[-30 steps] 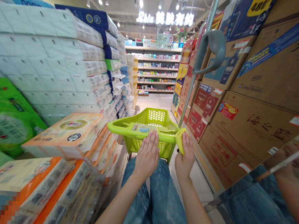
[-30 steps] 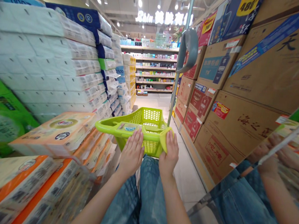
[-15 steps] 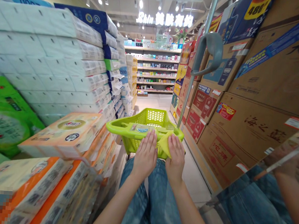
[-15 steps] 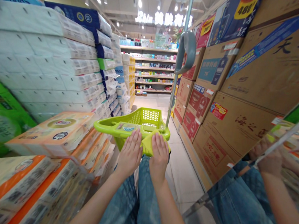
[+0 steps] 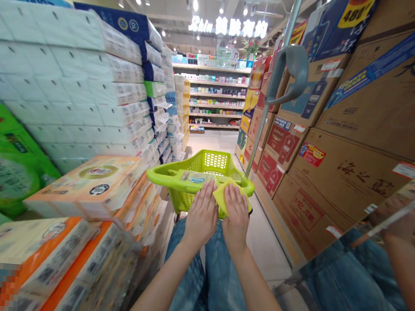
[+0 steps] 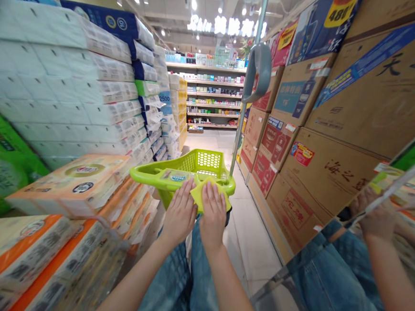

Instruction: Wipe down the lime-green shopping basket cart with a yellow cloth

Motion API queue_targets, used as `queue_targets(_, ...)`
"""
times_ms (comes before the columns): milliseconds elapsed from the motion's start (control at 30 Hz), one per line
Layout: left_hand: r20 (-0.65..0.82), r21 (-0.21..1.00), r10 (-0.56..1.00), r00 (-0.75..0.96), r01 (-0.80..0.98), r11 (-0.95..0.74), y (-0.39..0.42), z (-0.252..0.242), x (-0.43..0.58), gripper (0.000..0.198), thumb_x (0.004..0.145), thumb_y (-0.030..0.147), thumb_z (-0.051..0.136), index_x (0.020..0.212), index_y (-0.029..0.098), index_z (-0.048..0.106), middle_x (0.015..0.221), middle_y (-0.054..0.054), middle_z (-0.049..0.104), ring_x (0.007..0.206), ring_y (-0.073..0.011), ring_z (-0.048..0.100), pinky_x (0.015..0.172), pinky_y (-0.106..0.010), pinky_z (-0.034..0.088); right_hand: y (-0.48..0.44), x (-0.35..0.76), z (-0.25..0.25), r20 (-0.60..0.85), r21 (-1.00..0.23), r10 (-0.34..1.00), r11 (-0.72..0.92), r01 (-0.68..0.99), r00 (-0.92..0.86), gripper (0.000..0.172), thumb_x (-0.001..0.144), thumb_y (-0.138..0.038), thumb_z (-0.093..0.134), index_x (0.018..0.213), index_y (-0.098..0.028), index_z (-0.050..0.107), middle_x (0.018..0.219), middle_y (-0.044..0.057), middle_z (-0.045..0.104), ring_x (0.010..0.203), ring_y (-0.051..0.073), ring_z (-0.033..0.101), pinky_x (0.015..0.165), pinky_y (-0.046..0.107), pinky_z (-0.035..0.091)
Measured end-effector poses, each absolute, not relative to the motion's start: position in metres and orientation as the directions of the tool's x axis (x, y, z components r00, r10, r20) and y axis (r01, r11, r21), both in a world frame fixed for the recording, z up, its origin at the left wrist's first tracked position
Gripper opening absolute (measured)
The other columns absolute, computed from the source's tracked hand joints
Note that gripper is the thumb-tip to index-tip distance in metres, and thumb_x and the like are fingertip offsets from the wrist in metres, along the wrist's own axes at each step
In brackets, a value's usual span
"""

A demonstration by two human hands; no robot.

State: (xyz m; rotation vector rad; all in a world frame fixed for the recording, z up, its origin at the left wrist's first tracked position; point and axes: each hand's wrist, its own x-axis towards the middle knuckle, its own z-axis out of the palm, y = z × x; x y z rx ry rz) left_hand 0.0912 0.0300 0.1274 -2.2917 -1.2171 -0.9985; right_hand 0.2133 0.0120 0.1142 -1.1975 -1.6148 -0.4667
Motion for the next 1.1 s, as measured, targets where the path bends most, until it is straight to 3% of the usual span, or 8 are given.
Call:
queue_targets(300,0.744,0.02,0.555,0.373,0.817,-0.576,0.031,0.124,0.094,0.068,0.097,0.018,0.036,0.158,0.01,0.006,0.161,-0.015,0.028,0.152,-0.0247,0.018,0.119,-0.045,0.03,0.024,0.265,0.12,0.747,-0.649,0.483,0.387,0.655,0.456,0.085,0.069,0.003,0.035,0.149,-0.024,0.042,0.151,0.004,0.049,0.142,0.018,0.042,0.12,0.045,0.033)
queue_targets(367,0.744,0.027,0.558,0.367,0.818,-0.574,0.031,0.124,0.095,0.067,0.097,0.018,0.036,0.158,0.01,0.007,0.161,-0.016,0.028,0.152,-0.0252,0.018,0.119,-0.046,0.03,0.023,0.253,0.122,0.78,-0.599,0.474,0.374,0.708,0.41,0.086,0.07,0.003,0.034,0.151,-0.024,0.038,0.153,0.004,0.046,0.145,0.018,0.038,0.121,0.047,0.03)
queue_targets(467,0.748,0.037,0.561,0.355,0.822,-0.569,0.031,0.123,0.095,0.066,0.097,0.018,0.036,0.157,0.01,0.008,0.161,-0.016,0.03,0.152,-0.0255,0.019,0.119,-0.046,0.031,0.019,0.226,0.118,0.866,-0.389,0.464,0.391,0.834,0.186,0.086,0.073,0.004,0.033,0.154,-0.024,0.031,0.154,0.004,0.044,0.148,0.018,0.03,0.122,0.049,0.028)
queue_targets(600,0.746,0.031,0.556,0.366,0.815,-0.578,0.032,0.123,0.092,0.065,0.097,0.018,0.035,0.157,0.011,0.012,0.16,-0.015,0.03,0.151,-0.025,0.021,0.118,-0.047,0.033,0.014,0.217,0.11,0.899,-0.212,0.439,0.441,0.872,-0.004,0.083,0.078,0.006,0.032,0.155,-0.024,0.029,0.149,0.005,0.051,0.146,0.016,0.034,0.122,0.044,0.03)
queue_targets(700,0.741,0.02,0.557,0.376,0.816,-0.577,0.033,0.123,0.091,0.066,0.098,0.019,0.036,0.158,0.011,0.009,0.16,-0.015,0.031,0.152,-0.0241,0.02,0.119,-0.046,0.031,0.016,0.239,0.108,0.908,-0.251,0.416,0.461,0.851,0.042,0.085,0.076,0.006,0.031,0.154,-0.026,0.032,0.15,0.004,0.05,0.145,0.017,0.037,0.121,0.046,0.032)
queue_targets(900,0.735,0.019,0.568,0.371,0.825,-0.564,0.031,0.124,0.095,0.069,0.097,0.018,0.037,0.158,0.01,0.004,0.162,-0.015,0.027,0.152,-0.0248,0.016,0.12,-0.046,0.03,0.026,0.267,0.119,0.764,-0.63,0.46,0.379,0.678,0.452,0.084,0.069,0.002,0.035,0.149,-0.023,0.042,0.149,0.005,0.051,0.141,0.017,0.044,0.119,0.045,0.035)
queue_targets(967,0.735,0.024,0.57,0.367,0.827,-0.562,0.031,0.124,0.095,0.069,0.097,0.019,0.037,0.158,0.01,0.004,0.162,-0.015,0.027,0.153,-0.0251,0.016,0.12,-0.046,0.029,0.025,0.255,0.12,0.78,-0.601,0.458,0.358,0.714,0.427,0.084,0.07,0.002,0.034,0.151,-0.022,0.04,0.151,0.005,0.048,0.144,0.018,0.039,0.12,0.047,0.033)
queue_targets(1100,0.73,0.032,0.577,0.367,0.825,-0.565,0.03,0.123,0.093,0.068,0.097,0.018,0.036,0.158,0.01,0.006,0.161,-0.016,0.028,0.152,-0.0254,0.017,0.12,-0.047,0.03,0.015,0.216,0.117,0.872,-0.344,0.47,0.385,0.857,0.138,0.08,0.077,0.004,0.032,0.153,-0.022,0.034,0.152,0.006,0.047,0.148,0.019,0.031,0.121,0.049,0.031)
